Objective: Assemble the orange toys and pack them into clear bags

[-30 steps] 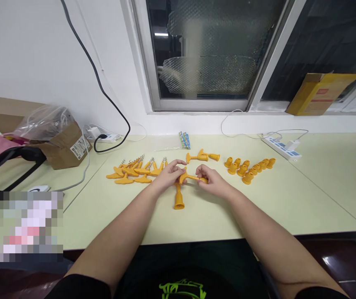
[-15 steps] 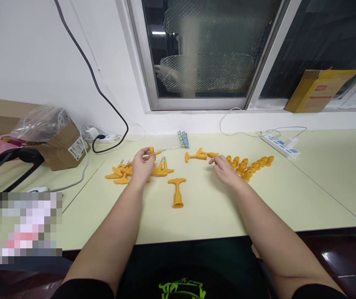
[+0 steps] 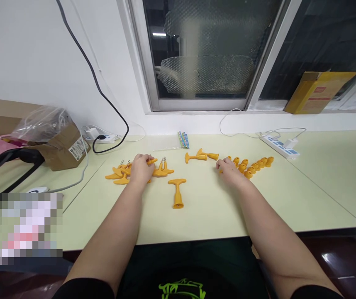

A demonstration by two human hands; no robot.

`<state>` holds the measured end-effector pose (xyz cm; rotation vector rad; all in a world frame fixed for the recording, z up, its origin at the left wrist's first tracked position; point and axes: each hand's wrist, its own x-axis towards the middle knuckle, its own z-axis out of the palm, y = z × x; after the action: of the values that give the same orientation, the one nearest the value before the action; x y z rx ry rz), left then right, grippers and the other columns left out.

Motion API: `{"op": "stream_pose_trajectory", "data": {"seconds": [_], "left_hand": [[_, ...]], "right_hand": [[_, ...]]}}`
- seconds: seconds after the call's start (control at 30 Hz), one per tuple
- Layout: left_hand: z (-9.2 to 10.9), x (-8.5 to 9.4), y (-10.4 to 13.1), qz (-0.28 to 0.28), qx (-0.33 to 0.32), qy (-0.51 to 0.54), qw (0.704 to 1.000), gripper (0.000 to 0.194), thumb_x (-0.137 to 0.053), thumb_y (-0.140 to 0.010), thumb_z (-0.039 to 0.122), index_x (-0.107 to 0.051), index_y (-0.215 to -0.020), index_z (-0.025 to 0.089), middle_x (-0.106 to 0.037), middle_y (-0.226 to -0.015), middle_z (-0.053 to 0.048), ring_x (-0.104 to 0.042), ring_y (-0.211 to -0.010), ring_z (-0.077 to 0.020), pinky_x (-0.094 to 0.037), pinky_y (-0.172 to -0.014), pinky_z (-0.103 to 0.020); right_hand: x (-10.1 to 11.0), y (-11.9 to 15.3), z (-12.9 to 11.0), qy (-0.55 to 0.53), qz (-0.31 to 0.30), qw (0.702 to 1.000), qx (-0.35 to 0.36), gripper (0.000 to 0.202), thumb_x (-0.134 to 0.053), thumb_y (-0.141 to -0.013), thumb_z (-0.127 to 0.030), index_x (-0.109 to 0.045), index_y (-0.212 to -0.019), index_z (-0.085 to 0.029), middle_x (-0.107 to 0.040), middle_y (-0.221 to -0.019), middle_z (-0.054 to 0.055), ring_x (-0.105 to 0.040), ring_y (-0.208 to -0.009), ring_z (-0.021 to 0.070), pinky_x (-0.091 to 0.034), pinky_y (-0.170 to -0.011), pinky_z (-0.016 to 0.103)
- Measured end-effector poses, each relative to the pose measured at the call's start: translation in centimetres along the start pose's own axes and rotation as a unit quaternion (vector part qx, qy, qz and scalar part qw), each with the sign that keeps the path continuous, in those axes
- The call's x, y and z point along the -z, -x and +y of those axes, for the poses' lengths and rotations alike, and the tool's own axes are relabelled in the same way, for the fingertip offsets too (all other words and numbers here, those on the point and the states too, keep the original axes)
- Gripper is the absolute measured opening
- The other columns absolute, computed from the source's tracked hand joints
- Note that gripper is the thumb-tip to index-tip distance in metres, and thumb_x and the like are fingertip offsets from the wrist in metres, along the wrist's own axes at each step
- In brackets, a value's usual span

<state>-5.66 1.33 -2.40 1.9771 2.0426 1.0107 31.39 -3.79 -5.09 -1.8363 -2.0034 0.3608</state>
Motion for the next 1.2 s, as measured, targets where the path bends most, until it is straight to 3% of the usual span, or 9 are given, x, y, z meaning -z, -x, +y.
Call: {"op": "stream_pose_trajectory", "data": {"seconds": [0.1,0.2,0.33,0.5,0.63,0.73,0.87,1.03,1.2], "left_hand": [[0.0,-0.1,-0.1,-0.027,0.009,-0.023,0.999,0.026,-0.064,-0.073,0.014,-0.073,-0.096,0.021,-0.061,-0.105,-0.007,-0.064,-0.097,-0.0243,-0.051,-0.094,-0.037],[0.1,-0.1,0.0,-0.042,0.022,-0.039,0.998,0.024,-0.066,-0.073,0.02,-0.072,-0.096,0.021,-0.061,-0.105,-0.008,-0.064,-0.099,-0.0257,-0.05,-0.096,-0.038],[0.1,-0.1,0.0,-0.067,0.025,-0.061,0.996,0.023,-0.068,-0.073,0.027,-0.069,-0.095,0.021,-0.06,-0.106,-0.009,-0.063,-0.102,-0.0275,-0.049,-0.099,-0.039],[0.2,-0.2,0.0,-0.091,0.033,-0.097,0.991,0.024,-0.067,-0.073,0.025,-0.07,-0.096,0.021,-0.059,-0.112,-0.012,-0.057,-0.117,-0.0316,-0.044,-0.106,-0.041],[0.6,-0.1,0.3,-0.083,0.027,-0.11,0.99,0.027,-0.064,-0.074,0.023,-0.071,-0.099,0.024,-0.059,-0.118,-0.012,-0.049,-0.127,-0.0356,-0.041,-0.108,-0.047],[1.1,-0.1,0.7,-0.058,-0.005,-0.096,0.994,0.03,-0.061,-0.076,0.023,-0.07,-0.105,0.026,-0.06,-0.118,-0.011,-0.05,-0.123,-0.0349,-0.042,-0.105,-0.049],[1.9,-0.5,1.3,-0.04,-0.087,-0.048,0.994,0.03,-0.06,-0.077,0.022,-0.071,-0.104,0.027,-0.062,-0.115,-0.008,-0.052,-0.118,-0.0319,-0.042,-0.103,-0.046],[2.5,-1.6,2.0,-0.108,-0.204,-0.013,0.973,0.027,-0.061,-0.081,0.028,-0.073,-0.105,0.028,-0.065,-0.121,-0.007,-0.052,-0.122,-0.0304,-0.04,-0.107,-0.046],[2.7,-2.2,2.1,-0.159,-0.224,-0.02,0.961,0.027,-0.06,-0.084,0.028,-0.075,-0.107,0.027,-0.067,-0.126,-0.007,-0.053,-0.127,-0.0319,-0.034,-0.113,-0.053]], "right_hand": [[-0.2,0.0,-0.1,0.046,0.018,0.998,-0.025,0.033,-0.05,-0.072,-0.001,-0.06,-0.096,-0.022,-0.055,-0.106,0.011,-0.051,-0.104,0.0299,-0.043,-0.083,0.039],[-0.5,-0.1,-1.0,0.075,0.075,0.994,-0.027,0.032,-0.053,-0.075,-0.005,-0.063,-0.102,-0.021,-0.056,-0.11,0.013,-0.05,-0.11,0.0325,-0.043,-0.089,0.042],[-1.7,-0.6,-2.8,0.075,0.143,0.986,0.029,0.035,-0.055,-0.08,-0.014,-0.063,-0.114,-0.019,-0.057,-0.118,0.014,-0.049,-0.115,0.0326,-0.043,-0.1,0.045],[-4.4,-2.4,-4.1,0.054,0.105,0.982,0.145,0.053,-0.052,-0.084,-0.016,-0.054,-0.136,-0.013,-0.049,-0.146,0.016,-0.04,-0.138,0.0289,-0.032,-0.118,0.043],[-5.6,-3.6,-3.9,0.052,0.078,0.987,0.133,0.064,-0.05,-0.087,-0.019,-0.041,-0.149,-0.006,-0.035,-0.159,0.018,-0.024,-0.15,0.0308,-0.022,-0.124,0.045],[-5.5,-3.7,-3.5,0.052,0.075,0.99,0.109,0.062,-0.05,-0.088,-0.023,-0.042,-0.148,-0.006,-0.043,-0.151,0.019,-0.027,-0.148,0.0318,-0.024,-0.123,0.045],[-4.8,-3.5,-3.5,0.051,0.083,0.991,0.09,0.055,-0.051,-0.087,-0.021,-0.05,-0.141,-0.008,-0.052,-0.131,0.019,-0.045,-0.13,0.0306,-0.037,-0.113,0.044],[-4.4,-3.1,-3.8,0.051,0.083,0.993,0.059,0.038,-0.054,-0.089,-0.024,-0.063,-0.125,-0.016,-0.055,-0.119,0.015,-0.051,-0.118,0.0291,-0.043,-0.103,0.042],[-4.3,-2.6,-3.6,-0.036,0.07,0.996,0.053,0.036,-0.055,-0.091,-0.024,-0.065,-0.125,-0.021,-0.062,-0.108,0.011,-0.059,-0.105,0.0248,-0.045,-0.094,0.037]]}}
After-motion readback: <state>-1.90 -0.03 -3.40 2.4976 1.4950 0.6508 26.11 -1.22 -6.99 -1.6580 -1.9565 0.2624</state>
